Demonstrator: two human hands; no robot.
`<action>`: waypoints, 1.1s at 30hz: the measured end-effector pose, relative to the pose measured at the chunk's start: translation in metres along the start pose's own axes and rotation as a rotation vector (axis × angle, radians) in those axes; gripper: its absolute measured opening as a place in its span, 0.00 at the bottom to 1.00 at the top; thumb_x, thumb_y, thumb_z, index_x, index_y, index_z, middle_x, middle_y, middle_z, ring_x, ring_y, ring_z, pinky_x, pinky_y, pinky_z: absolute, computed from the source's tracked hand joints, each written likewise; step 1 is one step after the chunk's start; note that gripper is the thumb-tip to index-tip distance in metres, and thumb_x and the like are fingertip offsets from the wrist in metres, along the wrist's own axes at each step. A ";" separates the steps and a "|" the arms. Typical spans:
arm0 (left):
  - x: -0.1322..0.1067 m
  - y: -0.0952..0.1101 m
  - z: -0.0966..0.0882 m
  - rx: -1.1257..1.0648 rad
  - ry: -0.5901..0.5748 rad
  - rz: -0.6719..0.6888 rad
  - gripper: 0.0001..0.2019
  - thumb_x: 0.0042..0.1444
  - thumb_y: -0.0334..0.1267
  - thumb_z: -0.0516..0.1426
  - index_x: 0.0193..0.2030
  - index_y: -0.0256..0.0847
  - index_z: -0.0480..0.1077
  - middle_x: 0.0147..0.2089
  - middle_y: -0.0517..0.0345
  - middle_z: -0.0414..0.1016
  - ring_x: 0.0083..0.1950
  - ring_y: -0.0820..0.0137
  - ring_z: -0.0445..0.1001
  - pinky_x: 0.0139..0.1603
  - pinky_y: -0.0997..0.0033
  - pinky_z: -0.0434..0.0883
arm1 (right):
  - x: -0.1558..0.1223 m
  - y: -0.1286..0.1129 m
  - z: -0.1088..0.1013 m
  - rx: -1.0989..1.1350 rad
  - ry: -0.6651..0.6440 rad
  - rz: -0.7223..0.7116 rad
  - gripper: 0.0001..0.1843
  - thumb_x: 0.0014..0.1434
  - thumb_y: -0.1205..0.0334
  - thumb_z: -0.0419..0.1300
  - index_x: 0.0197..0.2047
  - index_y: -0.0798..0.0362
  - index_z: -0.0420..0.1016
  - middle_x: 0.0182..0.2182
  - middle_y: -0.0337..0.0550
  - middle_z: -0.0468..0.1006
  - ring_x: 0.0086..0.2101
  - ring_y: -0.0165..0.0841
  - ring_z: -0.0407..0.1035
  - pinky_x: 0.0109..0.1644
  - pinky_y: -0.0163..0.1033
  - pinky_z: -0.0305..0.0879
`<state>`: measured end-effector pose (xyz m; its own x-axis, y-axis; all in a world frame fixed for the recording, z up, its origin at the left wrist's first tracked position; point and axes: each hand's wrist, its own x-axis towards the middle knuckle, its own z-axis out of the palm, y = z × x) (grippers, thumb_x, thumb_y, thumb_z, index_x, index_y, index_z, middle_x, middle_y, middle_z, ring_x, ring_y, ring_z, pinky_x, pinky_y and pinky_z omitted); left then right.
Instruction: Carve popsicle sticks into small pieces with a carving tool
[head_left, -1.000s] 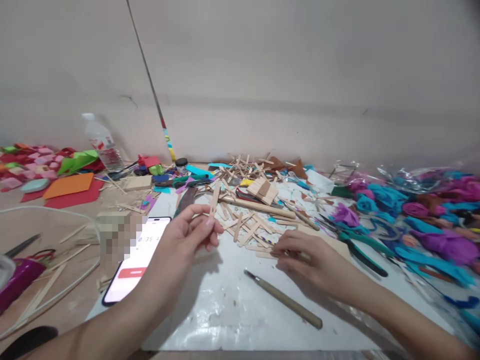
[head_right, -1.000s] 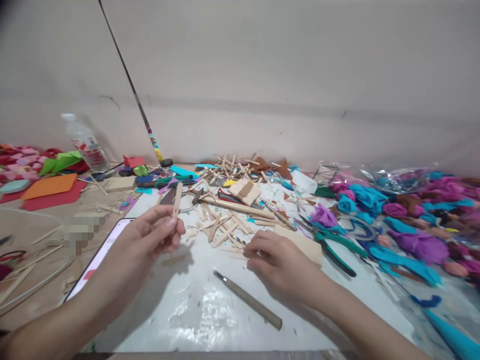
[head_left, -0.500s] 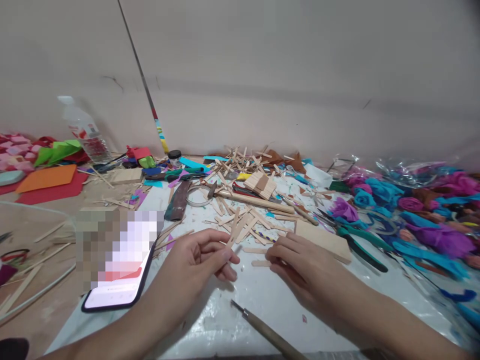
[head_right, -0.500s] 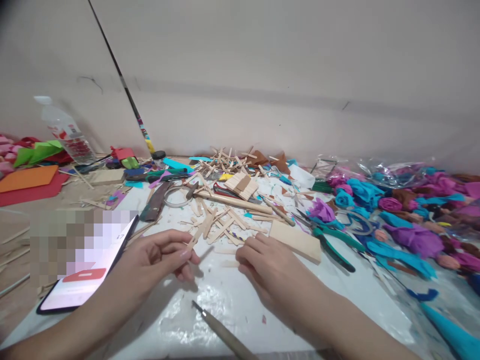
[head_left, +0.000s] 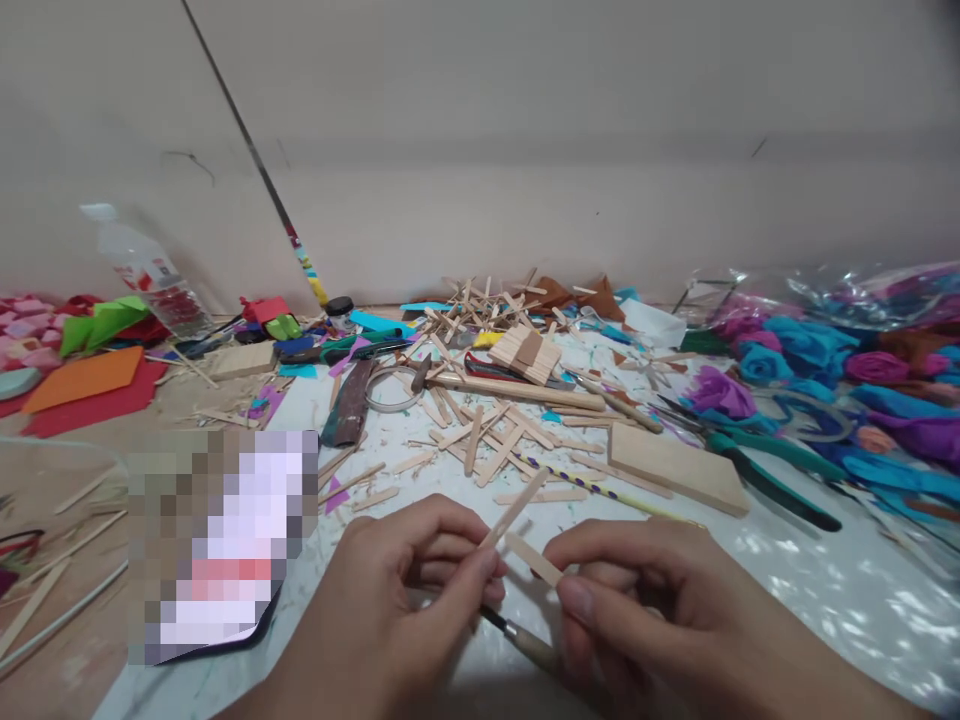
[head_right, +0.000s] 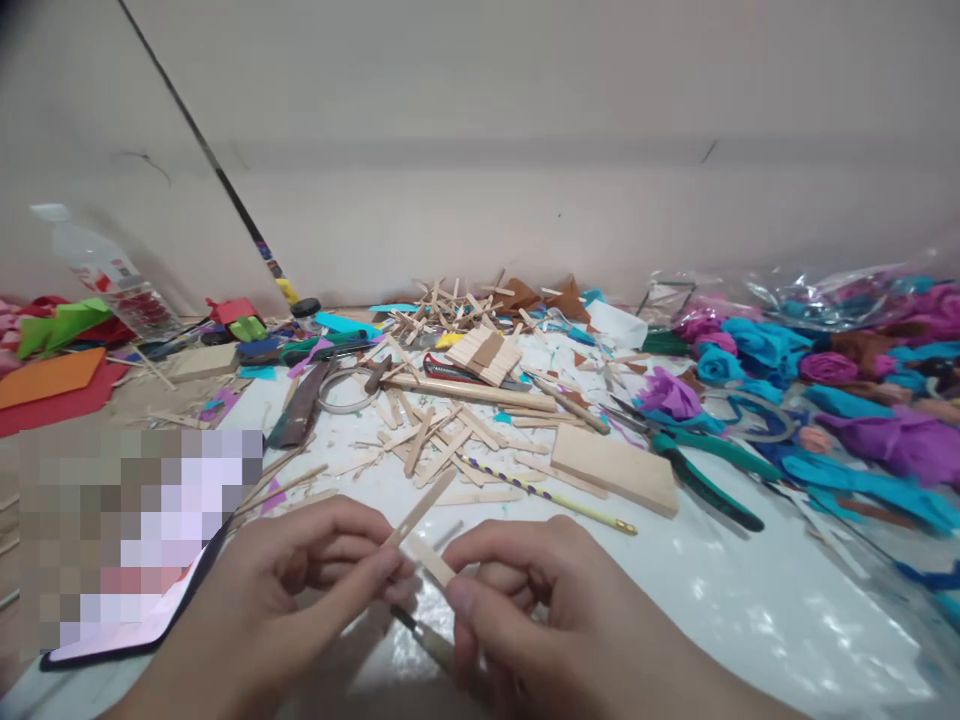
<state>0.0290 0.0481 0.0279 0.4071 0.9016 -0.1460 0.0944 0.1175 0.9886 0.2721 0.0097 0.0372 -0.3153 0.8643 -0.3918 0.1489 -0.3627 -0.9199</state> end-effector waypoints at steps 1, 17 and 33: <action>-0.001 -0.001 -0.001 0.045 -0.008 0.011 0.10 0.70 0.48 0.70 0.43 0.45 0.84 0.39 0.54 0.92 0.42 0.60 0.92 0.46 0.69 0.88 | 0.000 0.000 0.001 0.002 0.001 0.016 0.31 0.66 0.27 0.72 0.43 0.49 0.87 0.27 0.38 0.82 0.23 0.25 0.67 0.28 0.30 0.60; -0.013 -0.010 -0.004 0.734 0.087 0.525 0.09 0.76 0.34 0.62 0.50 0.54 0.83 0.38 0.76 0.89 0.33 0.80 0.86 0.37 0.87 0.76 | -0.001 0.002 0.011 -0.054 0.019 -0.037 0.24 0.71 0.40 0.71 0.32 0.49 0.77 0.22 0.34 0.74 0.21 0.25 0.65 0.27 0.31 0.60; -0.002 0.020 -0.007 0.221 0.098 0.096 0.09 0.70 0.42 0.66 0.38 0.46 0.85 0.35 0.62 0.90 0.36 0.71 0.90 0.38 0.82 0.81 | 0.009 -0.006 -0.035 -0.952 0.463 -0.714 0.14 0.78 0.57 0.62 0.44 0.43 0.91 0.34 0.38 0.92 0.30 0.35 0.84 0.34 0.38 0.78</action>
<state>0.0232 0.0514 0.0486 0.3353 0.9414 -0.0366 0.2604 -0.0552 0.9639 0.3011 0.0316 0.0397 -0.2759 0.8734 0.4013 0.7526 0.4560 -0.4750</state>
